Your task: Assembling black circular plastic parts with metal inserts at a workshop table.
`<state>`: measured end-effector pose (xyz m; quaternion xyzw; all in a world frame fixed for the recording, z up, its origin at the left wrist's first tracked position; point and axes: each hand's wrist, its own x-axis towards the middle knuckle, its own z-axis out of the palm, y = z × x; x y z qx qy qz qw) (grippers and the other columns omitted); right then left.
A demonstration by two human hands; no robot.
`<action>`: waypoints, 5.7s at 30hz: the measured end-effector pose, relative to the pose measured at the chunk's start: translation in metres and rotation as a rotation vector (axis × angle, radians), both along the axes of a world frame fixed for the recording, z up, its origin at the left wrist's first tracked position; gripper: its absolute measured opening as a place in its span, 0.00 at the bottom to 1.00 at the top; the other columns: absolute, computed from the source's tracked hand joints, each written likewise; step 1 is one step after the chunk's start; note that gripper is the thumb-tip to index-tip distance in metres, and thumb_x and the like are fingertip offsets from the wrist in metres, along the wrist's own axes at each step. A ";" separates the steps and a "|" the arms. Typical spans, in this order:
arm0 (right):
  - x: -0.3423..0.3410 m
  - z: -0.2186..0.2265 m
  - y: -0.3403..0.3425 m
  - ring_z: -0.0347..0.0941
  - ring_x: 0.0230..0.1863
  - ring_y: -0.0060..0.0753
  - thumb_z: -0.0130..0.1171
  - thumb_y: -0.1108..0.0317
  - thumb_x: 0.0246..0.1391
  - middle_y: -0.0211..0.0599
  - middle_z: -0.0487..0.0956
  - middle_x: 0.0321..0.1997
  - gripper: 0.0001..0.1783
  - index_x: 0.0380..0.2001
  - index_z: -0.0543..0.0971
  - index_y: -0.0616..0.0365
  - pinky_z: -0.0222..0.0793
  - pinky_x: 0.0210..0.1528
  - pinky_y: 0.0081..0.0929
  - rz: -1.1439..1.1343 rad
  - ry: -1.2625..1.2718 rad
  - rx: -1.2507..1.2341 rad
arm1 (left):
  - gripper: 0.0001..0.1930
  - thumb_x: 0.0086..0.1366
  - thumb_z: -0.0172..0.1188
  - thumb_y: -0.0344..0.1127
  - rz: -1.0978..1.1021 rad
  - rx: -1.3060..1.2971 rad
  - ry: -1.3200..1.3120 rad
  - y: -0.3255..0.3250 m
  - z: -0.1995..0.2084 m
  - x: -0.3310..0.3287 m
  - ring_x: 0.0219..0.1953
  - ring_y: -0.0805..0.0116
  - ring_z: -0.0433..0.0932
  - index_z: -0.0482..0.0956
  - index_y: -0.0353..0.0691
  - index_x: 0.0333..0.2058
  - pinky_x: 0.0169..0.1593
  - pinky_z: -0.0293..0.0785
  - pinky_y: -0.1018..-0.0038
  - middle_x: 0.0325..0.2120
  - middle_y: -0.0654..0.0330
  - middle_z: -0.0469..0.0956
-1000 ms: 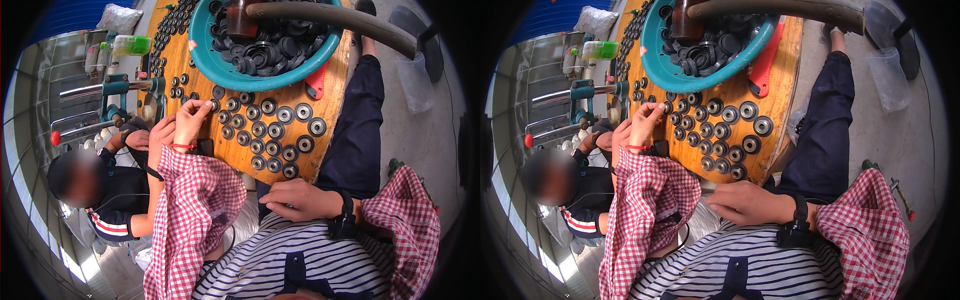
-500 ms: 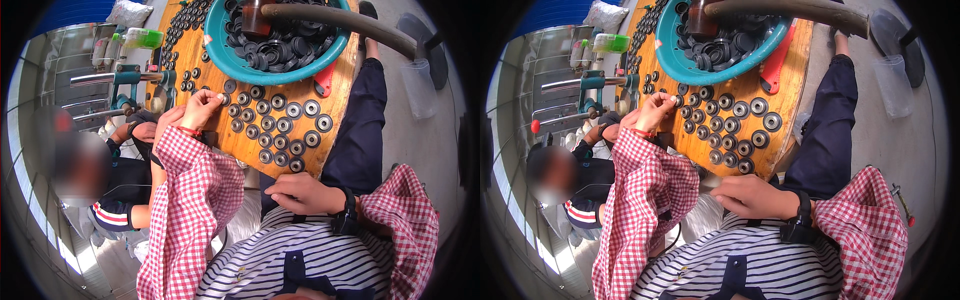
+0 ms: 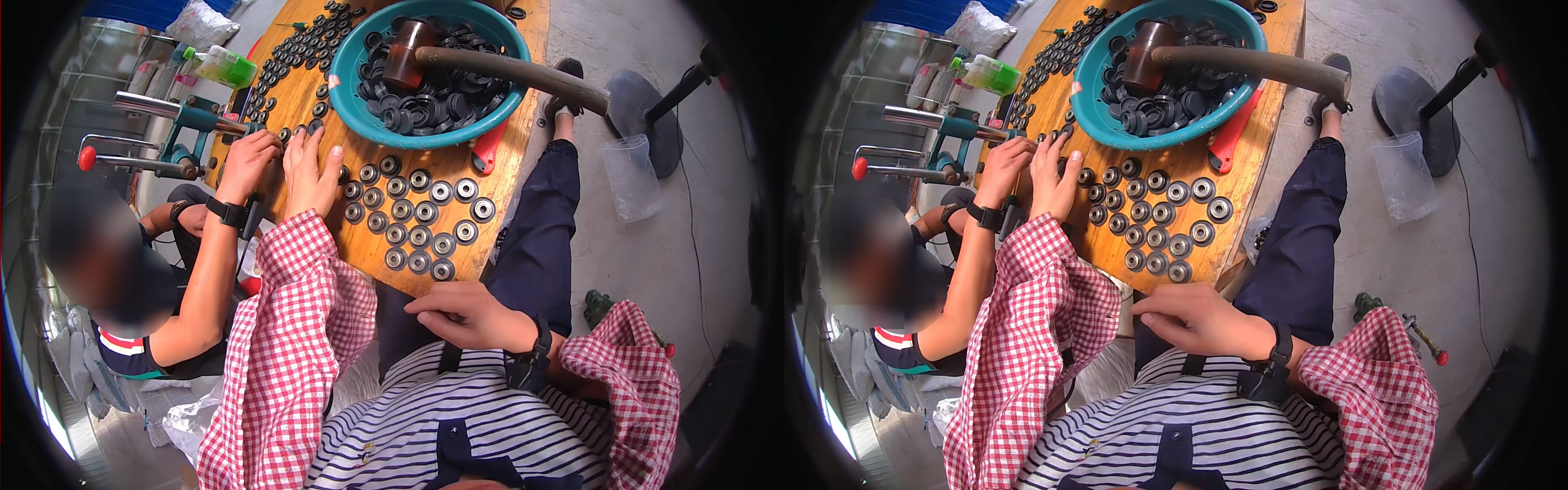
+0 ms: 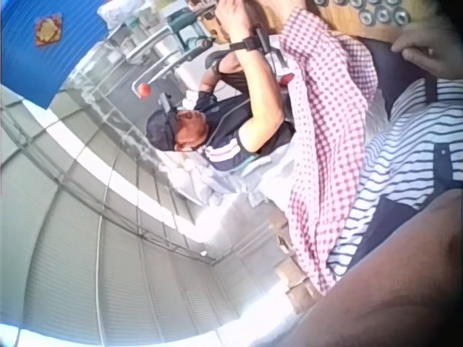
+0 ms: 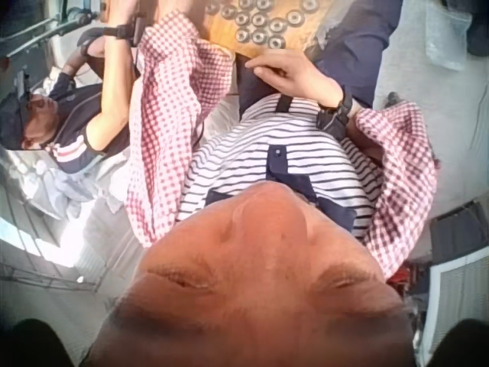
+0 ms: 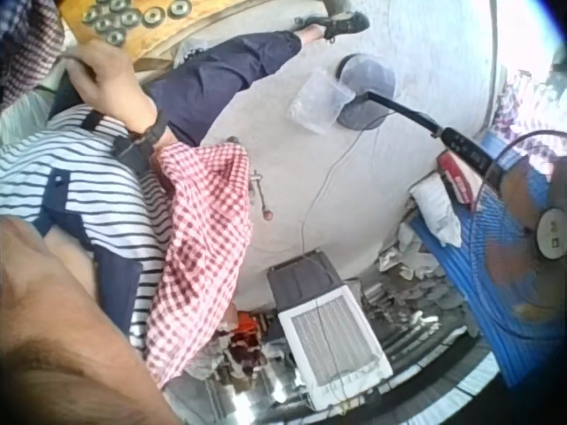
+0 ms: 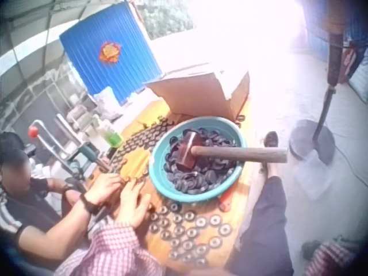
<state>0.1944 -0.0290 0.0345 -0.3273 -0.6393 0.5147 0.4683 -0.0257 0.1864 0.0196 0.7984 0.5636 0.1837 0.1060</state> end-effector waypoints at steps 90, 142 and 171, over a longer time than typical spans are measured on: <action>0.004 -0.016 -0.086 0.70 0.32 0.22 0.61 0.71 0.55 0.33 0.76 0.34 0.12 0.40 0.74 0.65 0.65 0.35 0.21 -0.559 -0.482 -0.401 | 0.16 0.50 0.69 0.33 -0.312 0.057 -0.421 -0.183 -0.052 -0.010 0.45 0.59 0.74 0.80 0.42 0.39 0.53 0.66 0.60 0.39 0.61 0.78; -0.004 0.004 -0.073 0.65 0.21 0.17 0.51 0.67 0.63 0.35 0.72 0.33 0.13 0.46 0.68 0.64 0.62 0.22 0.16 -0.485 -0.653 -0.331 | 0.31 0.50 0.66 0.45 -0.337 -0.055 -0.450 -0.216 -0.074 0.019 0.56 0.59 0.68 0.72 0.45 0.54 0.60 0.59 0.59 0.54 0.60 0.70; 0.000 0.009 -0.055 0.73 0.25 0.53 0.63 0.68 0.51 0.49 0.76 0.27 0.13 0.37 0.75 0.63 0.70 0.27 0.41 -0.162 -1.222 0.016 | 0.37 0.44 0.77 0.40 -0.077 0.100 -0.912 -0.222 -0.086 0.003 0.38 0.59 0.77 0.69 0.37 0.53 0.43 0.74 0.67 0.37 0.56 0.78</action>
